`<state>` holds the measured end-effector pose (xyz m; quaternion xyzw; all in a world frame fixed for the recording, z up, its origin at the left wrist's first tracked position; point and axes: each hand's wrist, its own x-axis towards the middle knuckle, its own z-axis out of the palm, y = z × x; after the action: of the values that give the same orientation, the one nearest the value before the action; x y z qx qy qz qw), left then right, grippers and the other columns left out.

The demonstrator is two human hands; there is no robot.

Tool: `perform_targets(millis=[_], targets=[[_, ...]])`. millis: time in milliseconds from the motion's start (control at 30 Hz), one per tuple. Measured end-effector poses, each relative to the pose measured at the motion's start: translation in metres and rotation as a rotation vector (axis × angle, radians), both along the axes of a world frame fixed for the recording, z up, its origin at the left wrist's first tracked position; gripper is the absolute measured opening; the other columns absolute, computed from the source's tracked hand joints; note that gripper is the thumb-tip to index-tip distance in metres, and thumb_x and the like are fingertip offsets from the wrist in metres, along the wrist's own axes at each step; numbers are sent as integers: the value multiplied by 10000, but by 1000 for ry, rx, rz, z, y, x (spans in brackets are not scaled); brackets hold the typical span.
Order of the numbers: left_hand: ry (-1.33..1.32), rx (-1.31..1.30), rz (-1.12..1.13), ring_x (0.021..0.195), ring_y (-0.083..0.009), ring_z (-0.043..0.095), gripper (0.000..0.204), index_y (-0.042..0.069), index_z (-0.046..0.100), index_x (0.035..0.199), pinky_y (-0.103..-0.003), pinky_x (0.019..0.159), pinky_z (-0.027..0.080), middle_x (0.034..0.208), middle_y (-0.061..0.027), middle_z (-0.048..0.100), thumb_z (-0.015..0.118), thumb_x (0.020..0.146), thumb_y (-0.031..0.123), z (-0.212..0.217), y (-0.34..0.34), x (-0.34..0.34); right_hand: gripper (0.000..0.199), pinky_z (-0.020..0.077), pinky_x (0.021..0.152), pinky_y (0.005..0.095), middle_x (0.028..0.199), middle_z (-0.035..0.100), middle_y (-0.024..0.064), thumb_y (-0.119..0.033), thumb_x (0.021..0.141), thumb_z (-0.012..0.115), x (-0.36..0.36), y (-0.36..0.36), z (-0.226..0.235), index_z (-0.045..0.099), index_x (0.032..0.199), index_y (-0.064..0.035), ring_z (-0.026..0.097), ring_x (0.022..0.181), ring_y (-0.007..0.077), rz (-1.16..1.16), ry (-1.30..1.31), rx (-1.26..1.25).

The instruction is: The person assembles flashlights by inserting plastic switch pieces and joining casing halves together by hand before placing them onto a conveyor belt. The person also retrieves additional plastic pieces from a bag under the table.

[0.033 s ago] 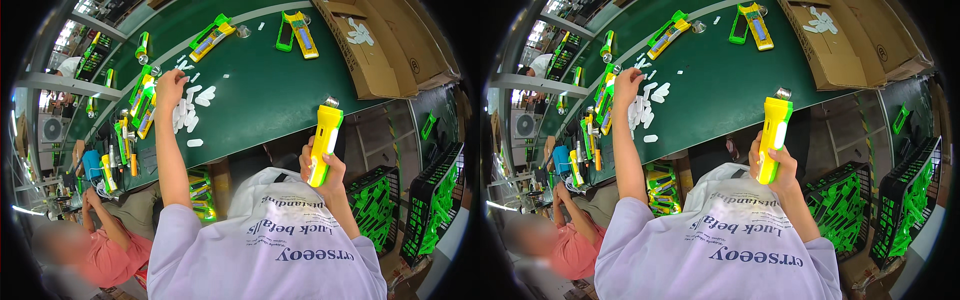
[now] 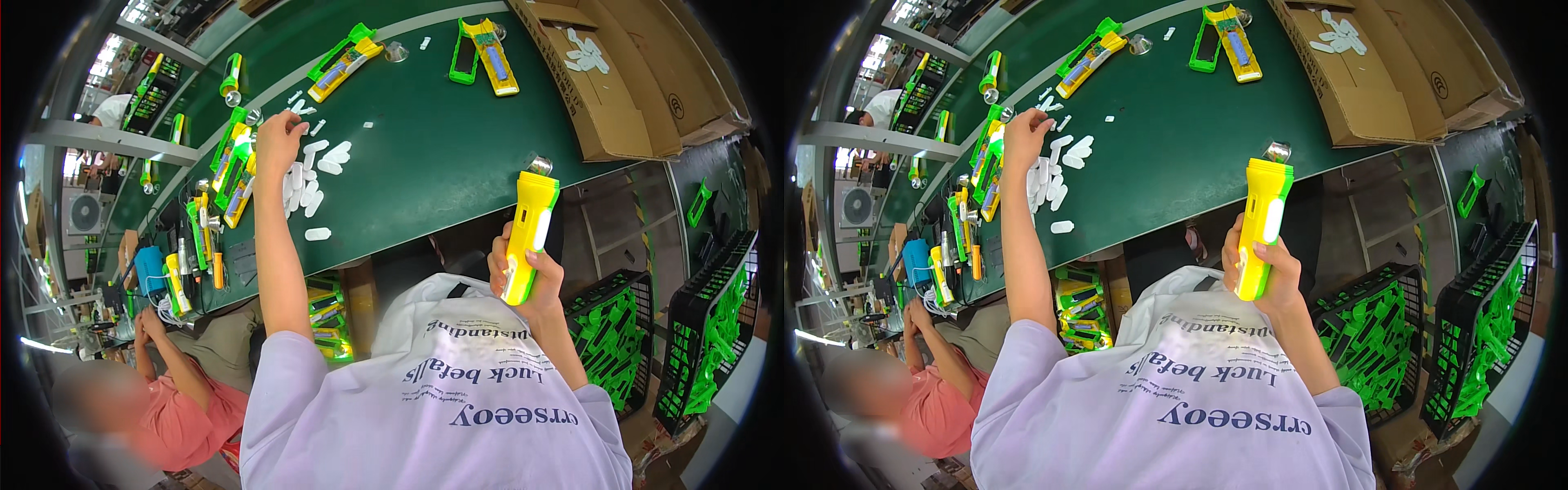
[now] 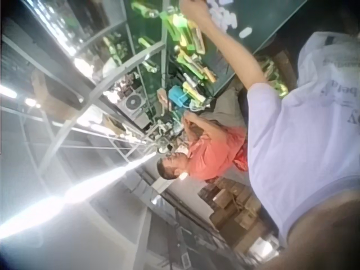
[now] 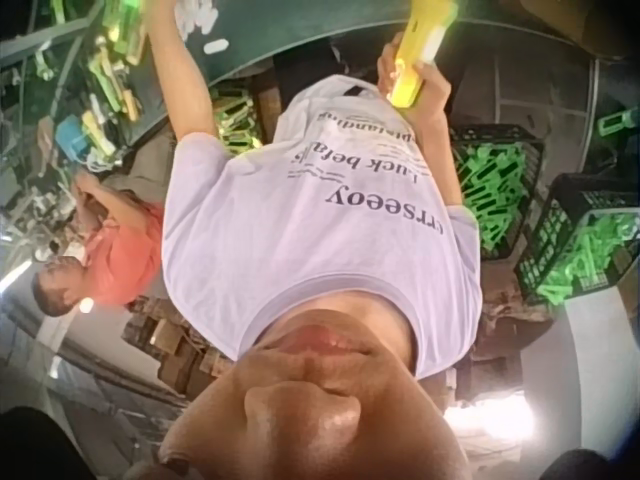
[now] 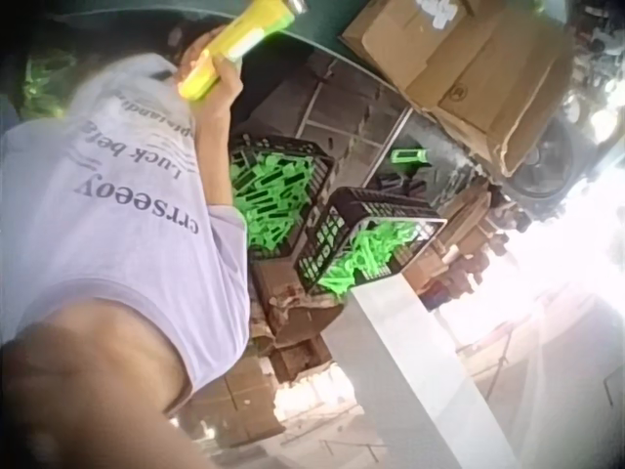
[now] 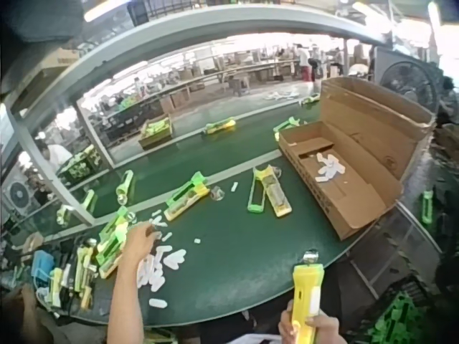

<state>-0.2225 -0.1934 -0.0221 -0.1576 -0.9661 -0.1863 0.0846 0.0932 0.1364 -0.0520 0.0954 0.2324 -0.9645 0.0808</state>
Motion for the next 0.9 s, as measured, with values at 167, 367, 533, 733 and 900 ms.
perform_targets(millis=[167, 367, 533, 733, 900], targets=[[-125, -43, -11, 728, -305, 667, 277, 17, 698, 853, -396, 687, 519, 773, -149, 690, 797, 755, 256, -25, -15, -46, 494, 462, 471, 337, 788, 538, 120, -273, 757, 661, 3, -1, 2, 481, 1155, -43, 537, 564, 214, -25, 10, -16], [-11, -154, 46, 664, -294, 647, 209, -4, 636, 763, -389, 641, 511, 696, -156, 657, 761, 757, 163, -6, -11, -39, 473, 474, 485, 322, 757, 505, 102, -312, 779, 664, 2, 2, 4, 483, 1131, -52, 526, 587, 193, 23, 38, -32], [-472, 769, -183, 788, -105, 611, 220, 12, 623, 1018, -249, 720, 498, 879, -32, 647, 723, 825, 52, 32, 86, 64, 444, 485, 488, 323, 750, 536, 110, -282, 764, 656, -1, 3, 0, 497, 1105, -47, 530, 541, 192, 34, 90, -153], [-839, 988, -450, 713, -38, 499, 281, 76, 568, 872, -195, 648, 437, 812, 41, 515, 797, 731, -4, 3, 154, 153, 439, 482, 479, 317, 737, 536, 116, -281, 767, 650, -4, 0, 3, 496, 1105, -46, 529, 539, 191, 78, 111, -178], [-941, 1251, -411, 698, -46, 540, 268, 42, 554, 830, -199, 637, 442, 749, 24, 555, 793, 744, -42, -6, 189, 188, 434, 469, 465, 310, 729, 534, 111, -300, 781, 647, -5, -2, 3, 497, 1099, -45, 530, 540, 184, 68, 88, -159]])
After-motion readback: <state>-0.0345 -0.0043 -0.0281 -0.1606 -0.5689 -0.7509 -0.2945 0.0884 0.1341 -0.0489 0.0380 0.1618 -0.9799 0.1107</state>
